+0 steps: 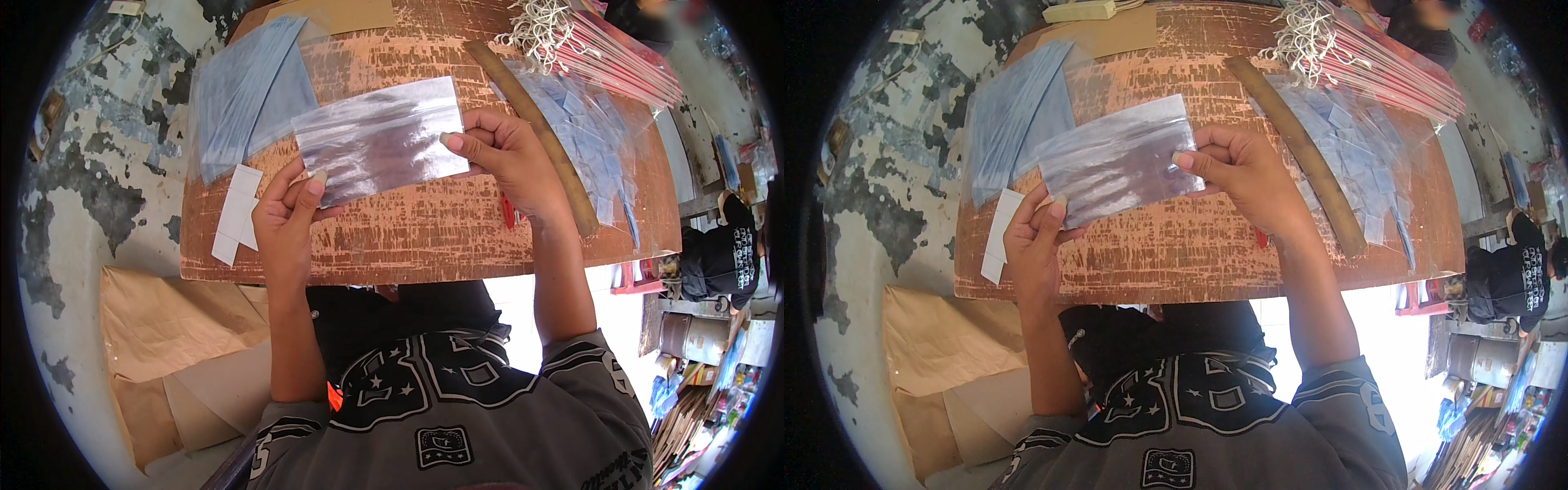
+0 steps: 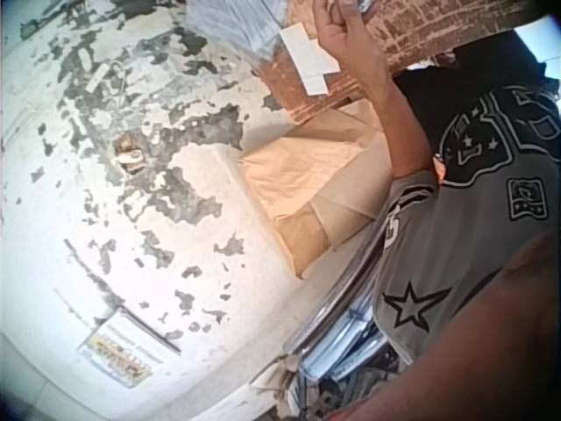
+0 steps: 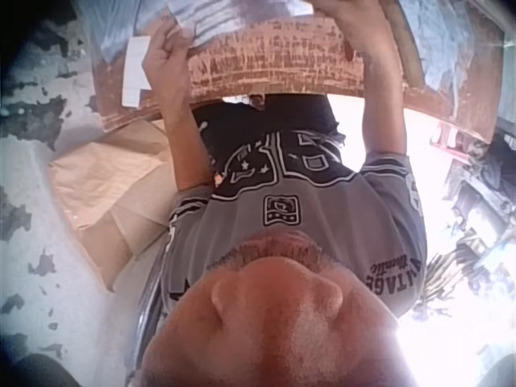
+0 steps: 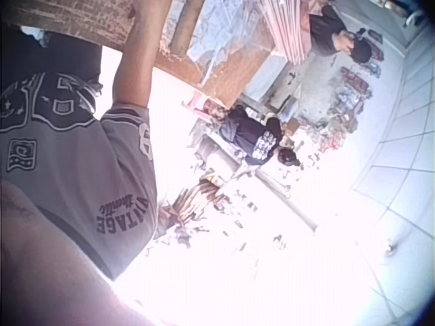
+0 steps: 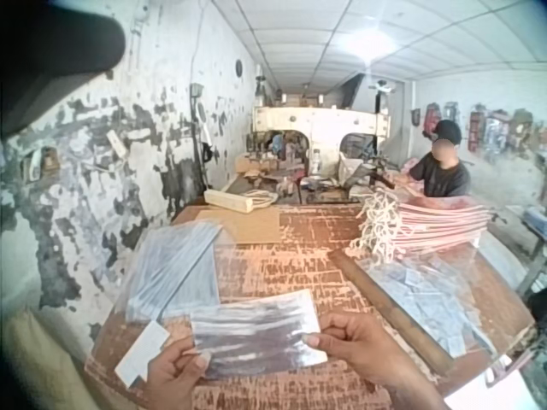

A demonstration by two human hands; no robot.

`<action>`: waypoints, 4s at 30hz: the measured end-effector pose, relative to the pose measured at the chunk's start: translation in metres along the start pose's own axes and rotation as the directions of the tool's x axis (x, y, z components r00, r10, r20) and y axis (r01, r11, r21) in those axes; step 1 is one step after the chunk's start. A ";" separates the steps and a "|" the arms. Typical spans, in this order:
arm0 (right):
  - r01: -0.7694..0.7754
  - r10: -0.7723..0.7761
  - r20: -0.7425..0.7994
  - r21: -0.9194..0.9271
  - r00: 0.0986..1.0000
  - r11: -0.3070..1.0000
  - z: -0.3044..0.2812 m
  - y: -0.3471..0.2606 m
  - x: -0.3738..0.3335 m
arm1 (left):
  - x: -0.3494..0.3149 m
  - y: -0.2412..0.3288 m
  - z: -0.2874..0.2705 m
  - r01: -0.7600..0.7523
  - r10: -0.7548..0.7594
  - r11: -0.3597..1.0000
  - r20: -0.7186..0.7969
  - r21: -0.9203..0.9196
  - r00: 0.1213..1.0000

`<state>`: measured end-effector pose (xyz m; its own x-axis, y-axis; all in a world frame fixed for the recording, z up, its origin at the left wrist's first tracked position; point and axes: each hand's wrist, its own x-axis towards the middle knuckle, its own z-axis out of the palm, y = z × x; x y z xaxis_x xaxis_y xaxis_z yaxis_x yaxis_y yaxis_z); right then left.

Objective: The person uses a red utility knife to cut a small white paper template from a larger sheet on a wooden table. They then place the template on a clear plastic sheet and cut the plastic to match the template's shape. The person folds the cut plastic piece and places it on a stack of similar items.

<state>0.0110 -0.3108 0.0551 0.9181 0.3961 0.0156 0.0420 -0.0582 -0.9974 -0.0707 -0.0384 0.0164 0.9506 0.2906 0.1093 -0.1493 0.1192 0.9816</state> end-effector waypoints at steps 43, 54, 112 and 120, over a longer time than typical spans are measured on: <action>-0.024 0.030 -0.066 0.086 0.997 0.996 0.002 0.016 0.009 | 0.000 0.008 0.008 -0.011 0.014 0.998 0.036 -0.061 0.999; 0.007 -0.005 -0.036 0.054 0.999 0.999 0.001 0.008 0.006 | 0.000 0.005 0.004 -0.011 0.012 0.999 0.033 -0.046 0.999; 0.058 -0.050 -0.114 0.075 0.992 0.995 0.011 0.009 0.001 | 0.001 0.000 0.026 0.047 -0.021 0.950 0.088 -0.308 0.996; 0.049 -0.039 -0.127 0.084 0.991 0.995 0.011 0.009 0.002 | 0.002 -0.001 0.027 0.056 -0.033 0.960 0.088 -0.273 0.996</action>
<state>0.0086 -0.3006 0.0449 0.9584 0.2784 0.0628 0.0541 0.0387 -0.9978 -0.0616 -0.0632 0.0201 0.9752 0.2021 0.0898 -0.1643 0.3901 0.9060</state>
